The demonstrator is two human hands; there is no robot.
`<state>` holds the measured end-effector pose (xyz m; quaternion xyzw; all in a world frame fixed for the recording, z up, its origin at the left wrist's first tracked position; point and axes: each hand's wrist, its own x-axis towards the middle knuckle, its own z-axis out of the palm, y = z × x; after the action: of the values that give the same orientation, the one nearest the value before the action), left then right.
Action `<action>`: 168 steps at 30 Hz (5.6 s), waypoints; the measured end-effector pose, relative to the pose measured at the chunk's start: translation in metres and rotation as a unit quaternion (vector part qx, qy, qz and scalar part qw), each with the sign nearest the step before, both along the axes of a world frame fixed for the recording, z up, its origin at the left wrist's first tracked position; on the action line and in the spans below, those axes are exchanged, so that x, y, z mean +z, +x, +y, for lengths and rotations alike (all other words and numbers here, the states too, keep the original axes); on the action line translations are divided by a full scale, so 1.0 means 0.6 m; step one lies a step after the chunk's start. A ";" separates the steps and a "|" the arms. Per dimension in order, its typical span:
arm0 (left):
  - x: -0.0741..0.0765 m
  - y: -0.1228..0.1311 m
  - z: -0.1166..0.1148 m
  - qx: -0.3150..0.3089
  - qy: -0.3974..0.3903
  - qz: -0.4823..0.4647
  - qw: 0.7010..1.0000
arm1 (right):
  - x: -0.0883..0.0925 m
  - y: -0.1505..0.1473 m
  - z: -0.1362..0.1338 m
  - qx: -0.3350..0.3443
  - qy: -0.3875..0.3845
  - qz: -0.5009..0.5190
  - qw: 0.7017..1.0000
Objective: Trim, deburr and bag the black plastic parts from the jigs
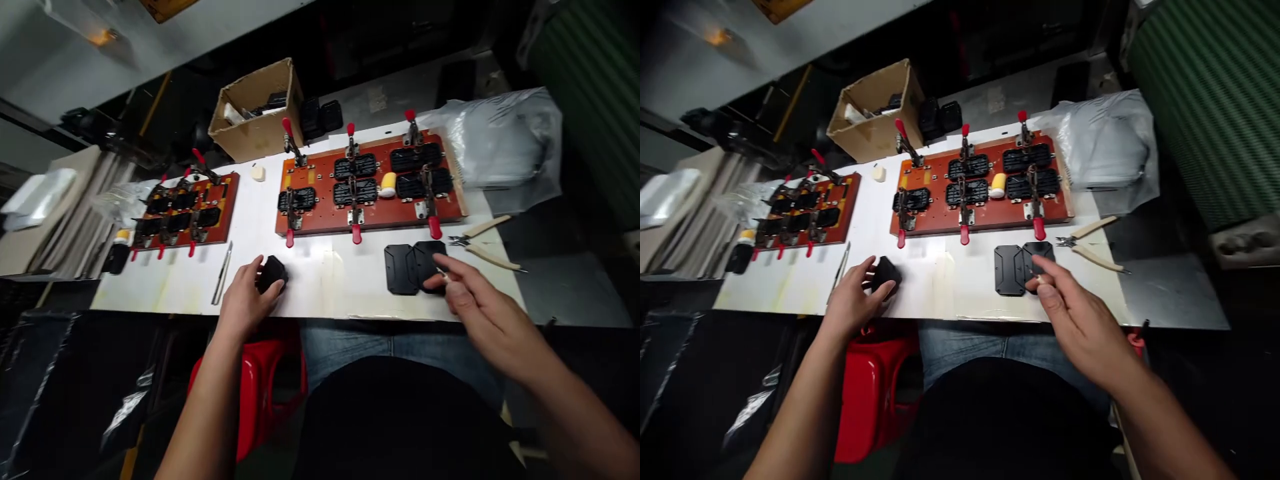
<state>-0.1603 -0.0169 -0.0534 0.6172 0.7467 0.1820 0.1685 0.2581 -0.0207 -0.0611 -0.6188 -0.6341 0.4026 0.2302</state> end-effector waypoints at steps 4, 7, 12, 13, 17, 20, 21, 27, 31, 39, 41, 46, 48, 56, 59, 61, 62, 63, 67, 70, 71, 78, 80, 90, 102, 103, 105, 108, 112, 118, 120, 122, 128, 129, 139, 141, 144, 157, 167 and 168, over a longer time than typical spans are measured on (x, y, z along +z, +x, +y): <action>0.009 0.097 -0.044 -0.070 0.011 -0.164 0.984 | 0.011 -0.013 -0.014 0.078 0.021 0.046 0.996; 0.016 0.178 -0.071 -0.121 -0.022 -0.290 0.949 | 0.024 -0.028 -0.023 0.162 0.027 0.057 0.985; 0.026 0.230 -0.070 -0.177 -0.050 -0.364 0.913 | 0.052 -0.050 -0.020 0.239 0.088 0.086 0.963; 0.028 0.228 -0.068 -0.183 -0.051 -0.363 0.912 | 0.055 -0.053 -0.018 0.247 0.103 0.093 0.959; 0.035 0.215 -0.062 -0.194 -0.053 -0.352 0.914 | 0.061 -0.063 -0.012 0.276 0.143 0.104 0.945; 0.037 0.213 -0.064 -0.194 -0.059 -0.344 0.917 | 0.059 -0.069 -0.011 0.281 0.151 0.104 0.942; 0.037 0.213 -0.065 -0.193 -0.060 -0.344 0.917 | 0.058 -0.070 -0.011 0.280 0.155 0.104 0.942; 0.033 0.215 -0.071 -0.186 -0.066 -0.348 0.916 | 0.053 -0.069 -0.011 0.287 0.160 0.097 0.939; 0.031 0.214 -0.072 -0.191 -0.066 -0.353 0.913 | 0.053 -0.067 -0.012 0.289 0.160 0.090 0.940; 0.030 0.213 -0.075 -0.203 -0.085 -0.344 0.913 | 0.041 -0.062 -0.006 0.273 0.162 0.061 0.946; 0.036 0.214 -0.077 -0.222 -0.099 -0.351 0.904 | 0.028 -0.056 0.007 0.220 0.149 -0.004 0.964; 0.050 0.224 -0.085 -0.242 -0.129 -0.397 0.876 | 0.014 -0.044 0.035 0.115 0.075 -0.046 0.990; 0.051 0.227 -0.086 -0.237 -0.127 -0.411 0.871 | 0.023 -0.046 0.032 0.116 0.038 0.000 0.992; 0.025 0.246 -0.082 -0.036 -0.133 -0.594 0.793 | 0.029 -0.089 -0.025 0.217 0.020 0.219 0.951; 0.020 0.248 -0.077 0.011 -0.157 -0.552 0.819 | 0.017 -0.106 -0.034 0.139 0.070 0.225 0.962; 0.023 0.242 -0.074 -0.036 -0.094 -0.413 0.905 | 0.014 -0.112 -0.035 0.044 0.032 0.192 0.980; 0.026 0.237 -0.072 -0.093 -0.057 -0.325 0.940 | 0.015 -0.114 -0.035 0.011 -0.004 0.178 0.984; 0.030 0.232 -0.070 -0.160 -0.030 -0.244 0.956 | 0.017 -0.115 -0.033 -0.008 -0.038 0.173 0.984; 0.042 0.219 -0.060 -0.329 -0.022 -0.118 0.937 | 0.025 -0.116 -0.029 0.008 -0.098 0.205 0.974; 0.044 0.220 -0.057 -0.340 -0.017 -0.077 0.937 | 0.025 -0.116 -0.028 0.020 -0.115 0.193 0.974; 0.043 0.222 -0.058 -0.343 -0.011 -0.062 0.937 | 0.023 -0.116 -0.028 0.016 -0.116 0.187 0.975; 0.029 0.237 -0.066 -0.335 -0.014 -0.065 0.940 | 0.019 -0.110 -0.028 0.002 -0.147 0.178 0.973; 0.031 0.234 -0.064 -0.319 -0.046 -0.133 0.937 | 0.025 -0.098 -0.027 0.057 -0.152 0.205 0.965; 0.057 0.220 -0.051 -0.193 -0.121 -0.325 0.918 | 0.042 -0.054 -0.028 0.237 0.142 0.151 0.949; 0.056 0.217 -0.052 -0.202 -0.138 -0.324 0.914 | 0.039 -0.060 -0.026 0.258 0.181 0.150 0.937; 0.055 0.216 -0.052 -0.200 -0.141 -0.325 0.914 | 0.038 -0.060 -0.026 0.260 0.183 0.149 0.937; 0.055 0.215 -0.053 -0.199 -0.149 -0.334 0.909 | 0.033 -0.059 -0.022 0.258 0.191 0.137 0.937; 0.061 0.213 -0.056 -0.236 -0.165 -0.344 0.894 | 0.018 -0.052 -0.005 0.192 0.188 0.060 0.961; 0.071 0.214 -0.060 -0.285 -0.183 -0.340 0.877 | 0.007 -0.037 0.022 0.067 0.123 -0.014 0.990; 0.064 0.231 -0.062 -0.247 -0.149 -0.330 0.899 | 0.037 -0.055 -0.001 0.100 -0.087 0.167 0.977; 0.062 0.237 -0.065 -0.218 -0.113 -0.320 0.915 | 0.044 -0.068 -0.015 0.134 -0.144 0.214 0.957; 0.063 0.239 -0.067 -0.182 -0.110 -0.334 0.919 | 0.045 -0.077 -0.021 0.094 -0.142 0.209 0.963; 0.061 0.239 -0.068 0.001 -0.237 -0.559 0.795 | 0.031 -0.078 -0.009 -0.005 -0.135 0.272 0.953; 0.058 0.241 -0.067 0.021 -0.244 -0.592 0.768 | 0.028 -0.078 -0.007 -0.003 -0.151 0.287 0.946; 0.025 0.256 -0.047 0.112 -0.224 -0.655 0.713 | 0.009 -0.028 0.006 -0.065 -0.065 0.156 0.983; 0.013 0.251 -0.036 0.122 -0.192 -0.626 0.746 | 0.011 -0.007 0.013 -0.081 -0.014 0.038 0.996; -0.009 0.243 -0.018 0.119 -0.141 -0.560 0.808 | 0.002 0.012 0.025 -0.072 0.047 -0.093 0.992; -0.033 0.198 -0.005 0.003 -0.101 -0.199 0.975 | -0.035 -0.035 0.038 0.014 0.060 -0.167 0.984; -0.039 0.224 0.014 -0.296 0.106 -0.105 0.944 | -0.013 0.028 0.032 -0.008 0.166 -0.183 0.969; -0.040 0.240 0.024 -0.340 0.092 -0.083 0.932 | 0.002 0.020 0.047 0.005 0.187 -0.173 0.967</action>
<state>-0.0163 -0.0024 -0.0774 0.8295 0.4558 0.2326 0.2239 0.2704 0.0077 -0.0598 -0.6217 -0.7314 0.1653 0.2262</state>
